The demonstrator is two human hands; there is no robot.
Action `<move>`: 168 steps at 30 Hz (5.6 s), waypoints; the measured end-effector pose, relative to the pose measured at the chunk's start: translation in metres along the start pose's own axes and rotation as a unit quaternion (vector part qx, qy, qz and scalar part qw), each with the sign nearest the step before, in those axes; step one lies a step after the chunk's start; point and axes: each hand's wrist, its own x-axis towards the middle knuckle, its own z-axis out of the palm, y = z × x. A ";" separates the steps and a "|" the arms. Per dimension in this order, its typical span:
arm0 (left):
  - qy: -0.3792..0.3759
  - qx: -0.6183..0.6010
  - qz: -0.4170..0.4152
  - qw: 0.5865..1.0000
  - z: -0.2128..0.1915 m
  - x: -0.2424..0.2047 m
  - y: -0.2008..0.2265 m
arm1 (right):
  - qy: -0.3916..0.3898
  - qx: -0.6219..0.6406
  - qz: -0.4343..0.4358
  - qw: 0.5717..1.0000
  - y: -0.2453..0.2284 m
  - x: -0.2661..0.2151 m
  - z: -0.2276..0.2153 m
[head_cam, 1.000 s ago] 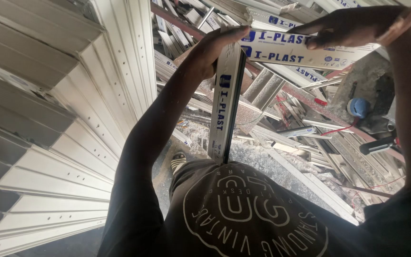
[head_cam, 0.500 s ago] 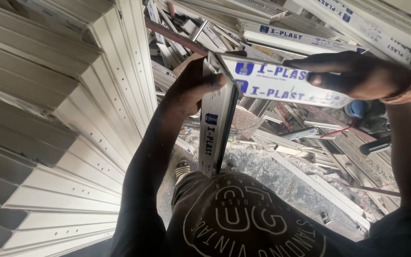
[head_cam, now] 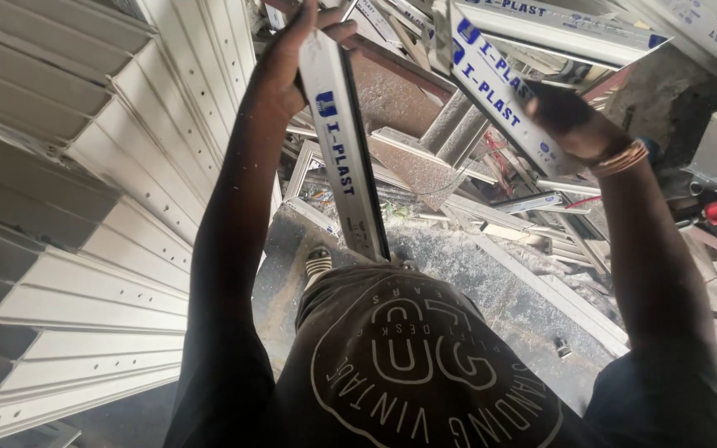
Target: Cutting uPVC window profiles to length using a miter saw.
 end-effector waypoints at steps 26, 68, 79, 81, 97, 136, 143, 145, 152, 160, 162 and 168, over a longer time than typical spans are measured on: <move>-0.065 -0.129 -0.106 0.984 0.068 -0.121 -0.022 | 0.234 -0.208 -0.029 0.949 0.004 -0.008 0.063; 0.052 -0.297 -0.418 0.857 0.186 -0.144 -0.186 | 0.595 0.238 -0.177 0.747 -0.119 -0.114 0.118; -0.096 0.338 0.080 0.933 0.245 -0.118 -0.137 | 0.522 0.188 -0.207 0.806 -0.127 -0.150 0.105; -0.114 0.382 0.150 0.905 0.252 -0.114 -0.157 | 0.486 0.222 -0.212 0.819 -0.113 -0.147 0.107; 0.127 -0.324 -0.021 0.937 0.287 -0.097 -0.205 | 0.509 -0.202 0.073 0.833 -0.028 -0.241 0.114; -0.159 0.079 -0.251 0.952 0.286 -0.089 -0.158 | 0.608 0.223 -0.020 0.762 0.060 -0.174 0.081; -0.236 0.662 0.064 0.708 0.378 -0.032 -0.182 | 0.640 0.483 0.025 0.597 0.069 -0.225 0.089; -0.232 0.680 0.150 0.679 0.396 -0.013 -0.212 | 0.652 0.501 0.034 0.568 0.059 -0.243 0.082; -0.329 0.601 0.274 0.675 0.464 0.104 -0.267 | 0.740 0.455 0.045 0.494 0.041 -0.320 0.085; -0.329 0.615 0.358 0.621 0.506 0.206 -0.351 | 0.752 0.435 0.157 0.470 0.039 -0.390 0.157; -0.313 0.621 0.392 0.602 0.502 0.215 -0.376 | 0.733 0.444 0.191 0.478 0.037 -0.390 0.177; -0.242 0.682 0.439 0.533 0.505 0.178 -0.377 | 0.690 0.467 0.248 0.494 0.036 -0.377 0.220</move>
